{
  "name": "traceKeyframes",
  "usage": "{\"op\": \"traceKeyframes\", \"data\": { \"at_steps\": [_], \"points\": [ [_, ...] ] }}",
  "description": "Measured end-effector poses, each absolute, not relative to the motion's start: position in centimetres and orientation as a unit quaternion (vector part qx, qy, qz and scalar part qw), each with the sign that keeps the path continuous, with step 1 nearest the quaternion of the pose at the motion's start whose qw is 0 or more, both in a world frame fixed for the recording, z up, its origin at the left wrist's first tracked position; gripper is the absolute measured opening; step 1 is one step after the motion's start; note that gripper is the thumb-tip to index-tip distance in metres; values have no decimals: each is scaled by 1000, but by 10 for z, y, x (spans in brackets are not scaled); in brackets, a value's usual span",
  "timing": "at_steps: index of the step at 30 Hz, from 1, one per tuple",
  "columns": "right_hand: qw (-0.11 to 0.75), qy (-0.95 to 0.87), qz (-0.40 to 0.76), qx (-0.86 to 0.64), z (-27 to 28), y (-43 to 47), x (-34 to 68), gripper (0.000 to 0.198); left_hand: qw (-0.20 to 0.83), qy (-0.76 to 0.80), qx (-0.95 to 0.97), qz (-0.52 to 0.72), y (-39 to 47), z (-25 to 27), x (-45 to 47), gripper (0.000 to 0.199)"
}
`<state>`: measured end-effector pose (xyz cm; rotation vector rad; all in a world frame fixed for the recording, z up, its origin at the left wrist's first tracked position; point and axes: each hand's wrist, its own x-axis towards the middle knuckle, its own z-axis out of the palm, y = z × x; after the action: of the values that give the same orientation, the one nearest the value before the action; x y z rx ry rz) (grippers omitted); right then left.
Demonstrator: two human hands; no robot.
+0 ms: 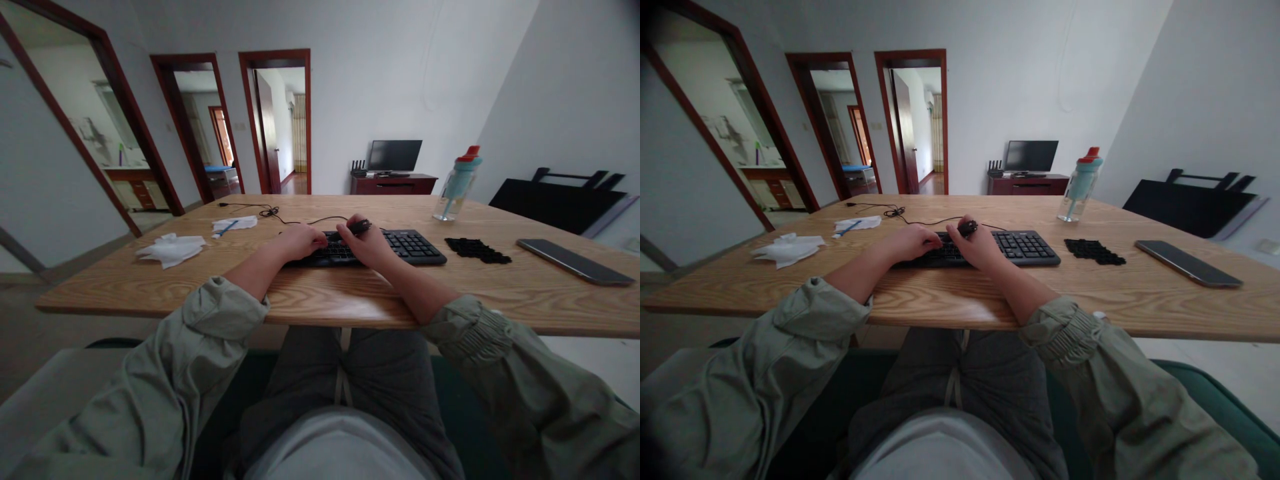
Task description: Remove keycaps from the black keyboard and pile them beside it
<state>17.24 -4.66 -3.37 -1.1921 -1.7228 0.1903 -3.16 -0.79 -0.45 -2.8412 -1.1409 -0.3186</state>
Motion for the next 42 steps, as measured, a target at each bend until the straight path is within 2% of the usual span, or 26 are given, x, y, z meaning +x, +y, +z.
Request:
{"op": "traceKeyframes", "data": {
  "at_steps": [8,26,42],
  "points": [
    [529,-685,116,-488,-34,-28,171,36,49,-347,-928,-128,8,-13,-36,31],
    [514,-699,109,-485,-39,-44,171,35,73,-351,-926,-114,0,-13,-31,27],
    [510,-696,109,-493,-41,-38,172,34,46,-329,-932,-144,8,-18,-35,25]
  ]
}}
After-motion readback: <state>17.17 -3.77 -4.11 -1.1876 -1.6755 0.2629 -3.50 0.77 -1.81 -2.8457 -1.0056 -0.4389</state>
